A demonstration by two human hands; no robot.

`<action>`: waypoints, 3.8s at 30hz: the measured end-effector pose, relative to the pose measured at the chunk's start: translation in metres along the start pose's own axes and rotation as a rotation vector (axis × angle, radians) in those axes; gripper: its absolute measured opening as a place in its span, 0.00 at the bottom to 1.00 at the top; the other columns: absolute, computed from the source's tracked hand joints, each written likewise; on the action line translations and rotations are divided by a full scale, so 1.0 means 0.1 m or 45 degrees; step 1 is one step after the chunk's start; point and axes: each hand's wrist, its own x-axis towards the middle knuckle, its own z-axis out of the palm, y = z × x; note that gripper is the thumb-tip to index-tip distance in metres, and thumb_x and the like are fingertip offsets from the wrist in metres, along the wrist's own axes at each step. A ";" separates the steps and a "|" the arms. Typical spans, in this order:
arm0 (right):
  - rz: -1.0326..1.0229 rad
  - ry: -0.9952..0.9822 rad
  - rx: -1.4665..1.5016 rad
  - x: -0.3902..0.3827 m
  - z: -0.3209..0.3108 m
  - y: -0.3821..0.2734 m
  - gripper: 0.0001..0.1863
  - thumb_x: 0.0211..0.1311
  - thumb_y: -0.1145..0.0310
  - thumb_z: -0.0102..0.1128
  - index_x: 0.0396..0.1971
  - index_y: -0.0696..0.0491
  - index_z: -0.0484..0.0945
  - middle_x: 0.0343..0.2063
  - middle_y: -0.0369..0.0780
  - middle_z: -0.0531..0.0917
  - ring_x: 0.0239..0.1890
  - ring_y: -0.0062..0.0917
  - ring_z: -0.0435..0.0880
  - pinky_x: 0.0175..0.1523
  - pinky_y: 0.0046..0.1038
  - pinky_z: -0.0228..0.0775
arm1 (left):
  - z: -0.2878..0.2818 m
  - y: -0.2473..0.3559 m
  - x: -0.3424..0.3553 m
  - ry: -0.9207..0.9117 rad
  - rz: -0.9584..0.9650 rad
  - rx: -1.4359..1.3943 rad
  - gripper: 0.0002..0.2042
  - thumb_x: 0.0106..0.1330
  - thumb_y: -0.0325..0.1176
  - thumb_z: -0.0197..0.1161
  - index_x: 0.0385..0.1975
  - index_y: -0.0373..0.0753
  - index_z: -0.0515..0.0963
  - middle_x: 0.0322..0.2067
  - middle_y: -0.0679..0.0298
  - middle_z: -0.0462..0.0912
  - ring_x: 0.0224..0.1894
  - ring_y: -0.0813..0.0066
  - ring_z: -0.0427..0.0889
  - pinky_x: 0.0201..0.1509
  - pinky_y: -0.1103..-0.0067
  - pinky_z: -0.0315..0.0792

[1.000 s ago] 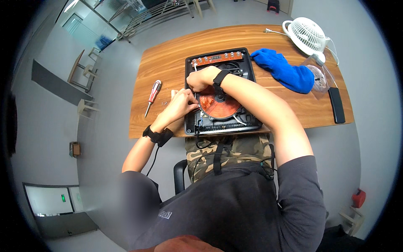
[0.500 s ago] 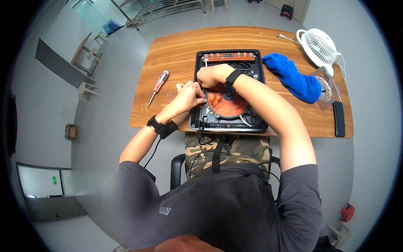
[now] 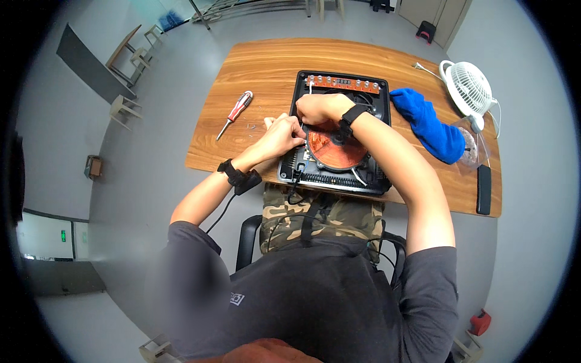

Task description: The person uses a screwdriver to remove screws from the top and bottom of a disassembled electronic device, likely a turntable. They manipulate internal components and wires, then flip the device over to continue unscrewing the base.

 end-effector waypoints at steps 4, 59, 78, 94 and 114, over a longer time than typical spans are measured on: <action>-0.155 0.121 -0.025 0.03 0.03 0.04 0.10 0.56 0.71 0.60 0.30 0.61 0.86 0.29 0.52 0.87 0.32 0.44 0.88 0.39 0.39 0.79 | 0.02 0.00 -0.01 0.024 -0.004 0.009 0.05 0.52 0.31 0.75 0.28 0.42 0.88 0.33 0.67 0.85 0.47 0.65 0.77 0.52 0.63 0.56; -0.113 0.051 -0.050 -0.01 -0.04 -0.07 0.11 0.58 0.69 0.60 0.30 0.62 0.85 0.37 0.50 0.84 0.40 0.46 0.84 0.49 0.39 0.77 | 0.15 -0.11 0.05 0.043 -0.017 -0.039 0.02 0.49 0.30 0.72 0.23 0.43 0.86 0.31 0.68 0.87 0.45 0.66 0.80 0.52 0.61 0.56; -0.113 0.109 -0.065 -0.03 -0.02 -0.08 0.12 0.57 0.68 0.62 0.33 0.61 0.87 0.33 0.54 0.87 0.38 0.47 0.87 0.43 0.41 0.79 | 0.09 0.02 0.04 0.041 0.000 0.137 0.01 0.50 0.29 0.72 0.20 0.43 0.85 0.26 0.66 0.86 0.40 0.66 0.83 0.48 0.61 0.56; -0.069 -0.026 -0.149 -0.11 -0.07 -0.13 0.12 0.61 0.69 0.56 0.36 0.57 0.86 0.43 0.46 0.84 0.47 0.44 0.84 0.54 0.40 0.77 | -0.61 -0.34 -0.14 0.194 -0.062 -0.028 0.07 0.61 0.34 0.72 0.36 0.41 0.89 0.35 0.62 0.87 0.35 0.71 0.86 0.43 0.75 0.77; -0.200 0.282 -0.122 -0.36 -0.31 -0.16 0.10 0.63 0.71 0.57 0.40 0.57 0.84 0.41 0.44 0.83 0.46 0.43 0.84 0.51 0.40 0.78 | -0.65 -1.35 0.24 0.050 -0.318 0.426 0.12 0.60 0.25 0.66 0.43 0.36 0.86 0.42 0.48 0.86 0.46 0.50 0.86 0.51 0.63 0.80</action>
